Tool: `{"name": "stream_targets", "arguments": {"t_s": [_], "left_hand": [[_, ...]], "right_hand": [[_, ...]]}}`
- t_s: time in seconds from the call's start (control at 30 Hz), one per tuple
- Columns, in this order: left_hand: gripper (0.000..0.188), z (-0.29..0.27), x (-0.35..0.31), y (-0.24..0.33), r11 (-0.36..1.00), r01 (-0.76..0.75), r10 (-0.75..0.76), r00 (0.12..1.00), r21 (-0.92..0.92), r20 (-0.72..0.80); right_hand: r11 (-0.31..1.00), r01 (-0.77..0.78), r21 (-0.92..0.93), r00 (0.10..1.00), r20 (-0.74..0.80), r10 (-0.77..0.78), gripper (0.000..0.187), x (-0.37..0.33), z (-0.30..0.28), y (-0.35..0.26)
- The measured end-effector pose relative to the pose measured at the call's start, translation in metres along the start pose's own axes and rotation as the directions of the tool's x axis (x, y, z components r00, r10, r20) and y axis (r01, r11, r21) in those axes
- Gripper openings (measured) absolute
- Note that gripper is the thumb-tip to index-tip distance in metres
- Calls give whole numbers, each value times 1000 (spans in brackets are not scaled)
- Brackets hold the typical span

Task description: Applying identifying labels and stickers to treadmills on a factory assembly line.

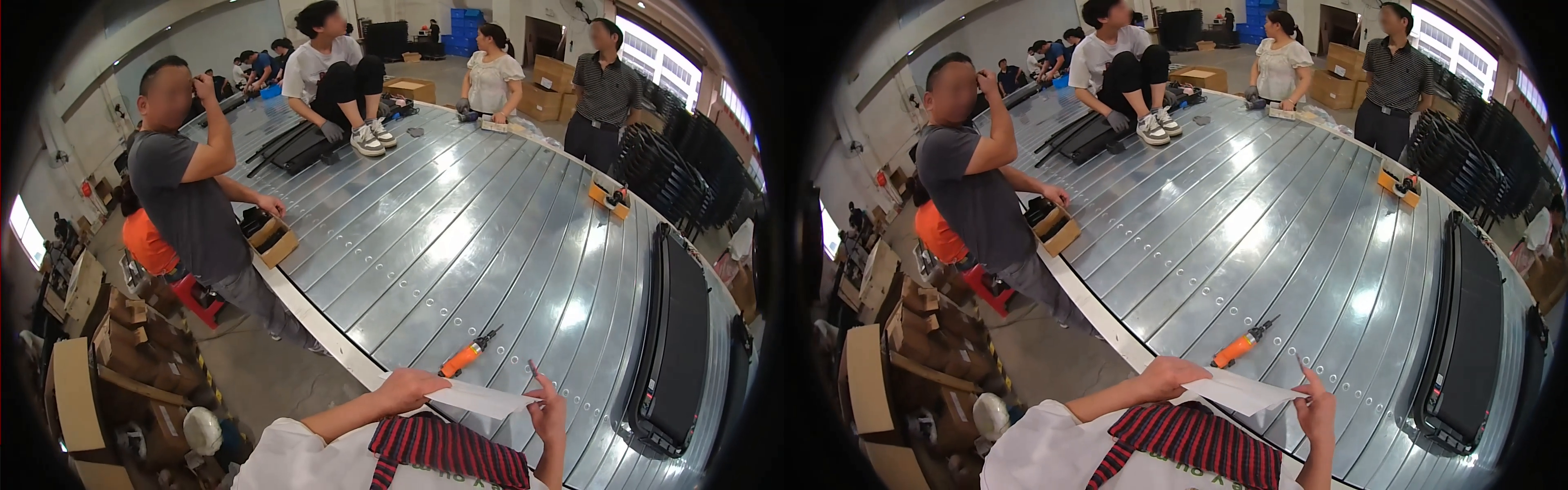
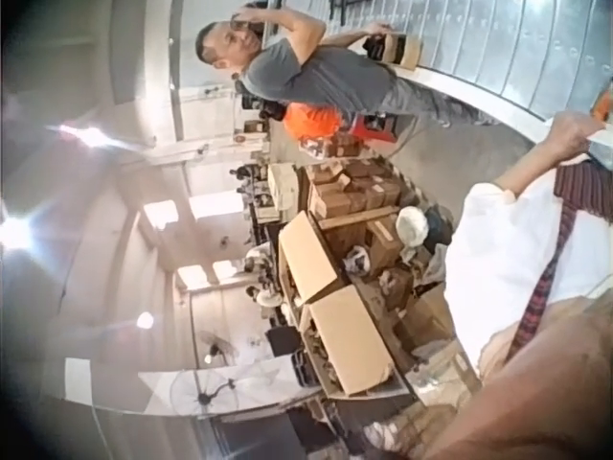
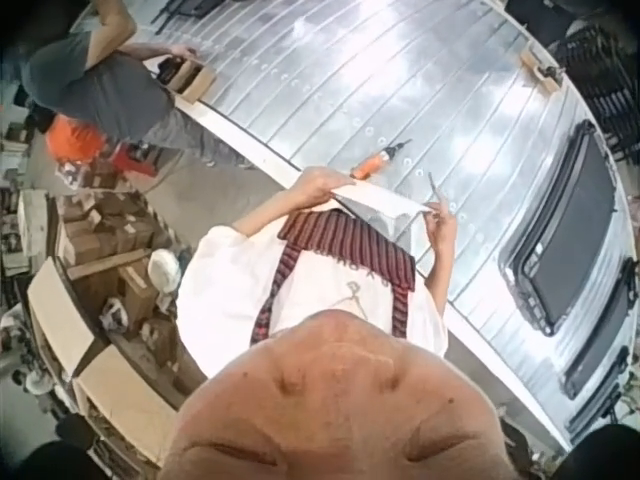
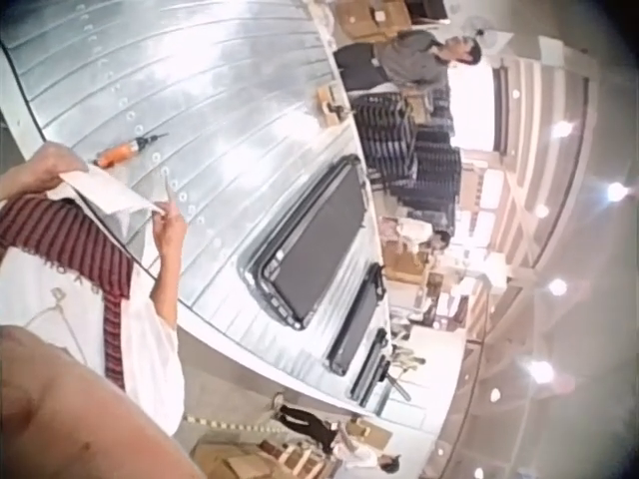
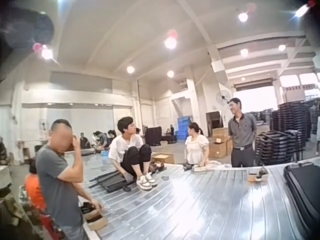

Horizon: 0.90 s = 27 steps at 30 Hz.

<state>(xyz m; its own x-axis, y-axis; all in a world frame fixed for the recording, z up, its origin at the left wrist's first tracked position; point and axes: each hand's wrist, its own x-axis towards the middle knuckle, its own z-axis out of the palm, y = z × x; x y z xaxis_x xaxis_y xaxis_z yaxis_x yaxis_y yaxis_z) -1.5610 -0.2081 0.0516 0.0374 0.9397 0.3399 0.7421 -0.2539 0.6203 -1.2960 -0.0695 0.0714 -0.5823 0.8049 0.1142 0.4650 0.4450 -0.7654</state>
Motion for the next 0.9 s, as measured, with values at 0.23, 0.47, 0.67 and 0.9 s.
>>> {"name": "stream_targets", "arguments": {"t_s": [0.23,0.47,0.67,0.9], "left_hand": [[33,52,4,49,984,-143,149,987,-105,52],[25,89,7,99,946,-8,92,965,-323,247],[20,78,5,126,933,74,-8,983,-353,184],[25,76,-6,128,944,183,-89,943,-276,322]], "right_hand": [[907,-238,347,957,-76,280,33,-43,-24,101],[725,-370,582,914,88,396,14,-58,-38,128],[379,-430,819,852,230,470,13,-51,-17,193],[244,-485,840,800,313,513,18,-51,17,235]]}}
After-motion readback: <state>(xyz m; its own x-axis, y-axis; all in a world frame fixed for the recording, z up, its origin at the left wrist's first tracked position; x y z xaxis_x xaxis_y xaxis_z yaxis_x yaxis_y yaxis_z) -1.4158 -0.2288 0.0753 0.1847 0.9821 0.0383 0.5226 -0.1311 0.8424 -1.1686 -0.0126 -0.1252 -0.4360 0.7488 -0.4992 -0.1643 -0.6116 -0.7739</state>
